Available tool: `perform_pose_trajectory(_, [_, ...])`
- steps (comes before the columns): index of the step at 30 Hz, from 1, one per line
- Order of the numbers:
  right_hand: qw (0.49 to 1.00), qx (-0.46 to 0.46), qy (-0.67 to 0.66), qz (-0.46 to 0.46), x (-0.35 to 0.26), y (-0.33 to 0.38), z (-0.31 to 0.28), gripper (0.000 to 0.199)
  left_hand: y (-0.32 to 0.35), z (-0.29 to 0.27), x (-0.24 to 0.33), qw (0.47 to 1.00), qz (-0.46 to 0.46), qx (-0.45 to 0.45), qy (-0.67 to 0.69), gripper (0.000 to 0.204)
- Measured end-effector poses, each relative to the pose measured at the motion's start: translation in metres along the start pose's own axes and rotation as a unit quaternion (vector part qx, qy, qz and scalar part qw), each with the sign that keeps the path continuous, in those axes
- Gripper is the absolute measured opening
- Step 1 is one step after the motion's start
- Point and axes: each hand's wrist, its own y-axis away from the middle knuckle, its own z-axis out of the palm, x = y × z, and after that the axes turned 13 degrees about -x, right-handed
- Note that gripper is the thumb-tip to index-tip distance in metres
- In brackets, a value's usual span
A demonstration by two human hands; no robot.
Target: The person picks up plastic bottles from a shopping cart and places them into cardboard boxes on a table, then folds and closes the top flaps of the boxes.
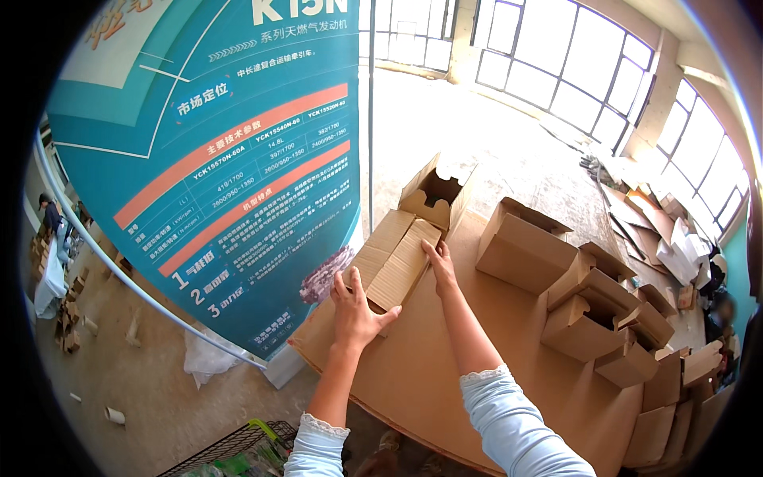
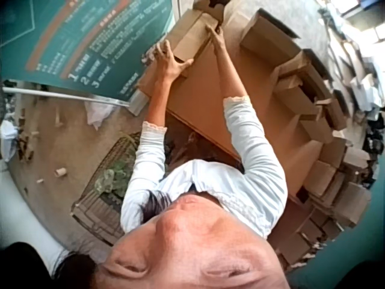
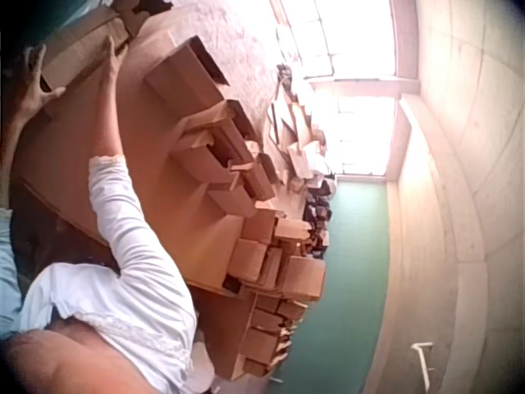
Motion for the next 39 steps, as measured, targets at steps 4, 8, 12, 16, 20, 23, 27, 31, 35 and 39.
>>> perform_pose_trajectory(4, [0.996, -0.044, 0.076, -0.018, -0.009, 0.011, -0.019, 0.079, -0.004, -0.021, -0.003, 0.997, 0.003, -0.082, 0.013, 0.118])
perform_pose_trajectory(8, [0.965, 0.001, 0.261, 0.015, -0.006, 0.025, -0.047, 0.066, -0.003, -0.045, -0.024, 0.984, 0.088, -0.152, 0.019, 0.118])
perform_pose_trajectory(12, [0.909, 0.077, 0.408, -0.017, -0.019, 0.099, -0.052, 0.063, -0.005, -0.064, -0.040, 0.963, 0.155, -0.216, 0.050, 0.112])
perform_pose_trajectory(16, [0.889, 0.086, 0.448, 0.048, -0.035, 0.196, -0.041, 0.058, -0.010, -0.048, -0.043, 0.925, 0.183, -0.248, 0.223, 0.095])
perform_pose_trajectory(20, [0.917, 0.081, 0.381, 0.083, -0.041, 0.256, -0.037, 0.054, -0.009, -0.029, -0.030, 0.875, 0.176, -0.234, 0.385, 0.050])
perform_pose_trajectory(23, [0.941, 0.091, 0.318, 0.067, -0.053, 0.262, -0.033, 0.057, -0.008, -0.014, -0.040, 0.887, 0.165, -0.204, 0.379, 0.040])
perform_pose_trajectory(27, [0.954, 0.093, 0.280, -0.051, -0.035, 0.234, -0.033, 0.061, -0.007, -0.021, -0.025, 0.881, 0.122, -0.219, 0.401, 0.056])
perform_pose_trajectory(31, [0.982, 0.052, 0.162, -0.086, -0.019, 0.228, -0.031, 0.059, -0.001, -0.018, -0.035, 0.805, 0.048, -0.267, 0.527, 0.058])
perform_pose_trajectory(35, [0.990, 0.067, 0.060, -0.106, -0.016, 0.233, -0.044, 0.052, 0.021, -0.008, -0.016, 0.744, 0.013, -0.258, 0.616, 0.058])
perform_pose_trajectory(39, [0.990, 0.079, 0.015, -0.114, -0.009, 0.252, -0.086, 0.049, 0.051, 0.010, 0.019, 0.745, 0.010, -0.247, 0.619, 0.058])
